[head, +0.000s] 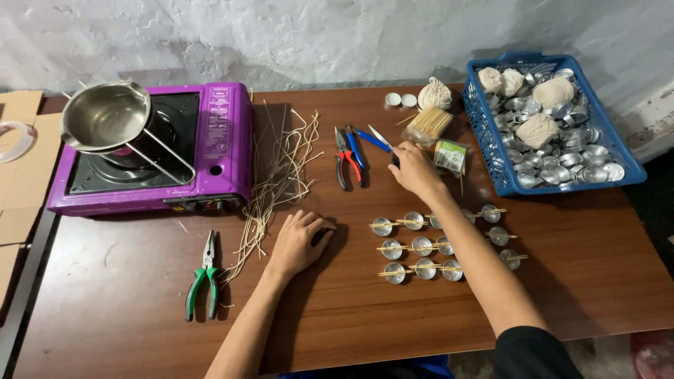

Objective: Preparing candle wicks, placing them into metal cups, and pouring melted wax into the cups to form small candles.

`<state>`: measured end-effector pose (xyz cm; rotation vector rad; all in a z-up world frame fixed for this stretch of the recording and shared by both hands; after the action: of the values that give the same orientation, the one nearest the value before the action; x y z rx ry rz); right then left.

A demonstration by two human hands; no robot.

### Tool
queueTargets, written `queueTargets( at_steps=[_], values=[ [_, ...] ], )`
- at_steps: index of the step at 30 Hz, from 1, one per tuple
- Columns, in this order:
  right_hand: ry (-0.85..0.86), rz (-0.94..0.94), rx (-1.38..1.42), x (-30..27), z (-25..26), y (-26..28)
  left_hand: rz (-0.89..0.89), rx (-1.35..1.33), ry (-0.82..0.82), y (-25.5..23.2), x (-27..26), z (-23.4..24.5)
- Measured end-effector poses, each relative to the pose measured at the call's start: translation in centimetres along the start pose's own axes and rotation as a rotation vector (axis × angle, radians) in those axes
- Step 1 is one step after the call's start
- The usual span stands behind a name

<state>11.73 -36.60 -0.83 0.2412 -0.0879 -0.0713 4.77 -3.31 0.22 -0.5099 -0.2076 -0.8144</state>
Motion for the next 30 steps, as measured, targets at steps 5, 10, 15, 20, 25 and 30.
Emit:
queueTargets(
  at_steps=[5, 10, 15, 20, 25, 30],
  values=[
    [0.006, 0.038, 0.058, -0.1, 0.5, 0.3, -0.004, -0.002, -0.014, 0.1, -0.3, -0.1],
    [-0.010, 0.157, 0.028, -0.4, -0.1, 1.6, -0.011, 0.009, -0.027, 0.3, -0.2, -0.2],
    [-0.108, 0.168, 0.022, -1.7, 0.9, 2.2, -0.014, 0.004, -0.023, 0.5, -0.4, -0.5],
    [-0.079, 0.274, 0.271, -6.1, 3.4, 2.5, -0.010, 0.051, -0.030, 0.2, -0.4, -0.2],
    [0.284, 0.299, 0.295, -11.3, 7.8, 5.7, 0.032, 0.073, -0.042, 1.3, -0.8, -1.4],
    [0.356, 0.364, 0.191, -10.6, 4.9, 4.2, 0.098, 0.056, -0.075, 2.6, -1.9, -2.3]
  ],
)
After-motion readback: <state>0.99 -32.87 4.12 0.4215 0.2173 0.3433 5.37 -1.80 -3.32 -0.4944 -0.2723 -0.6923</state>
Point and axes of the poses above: each hand's wrist, its own x-axis towards the middle knuckle, its own z-axis out of the back of the hand, y = z × x, the point moved 1 cm from there along x, towards the middle knuckle, and after that the axes turned 3 degrees about -z, right-handed, at the moved point
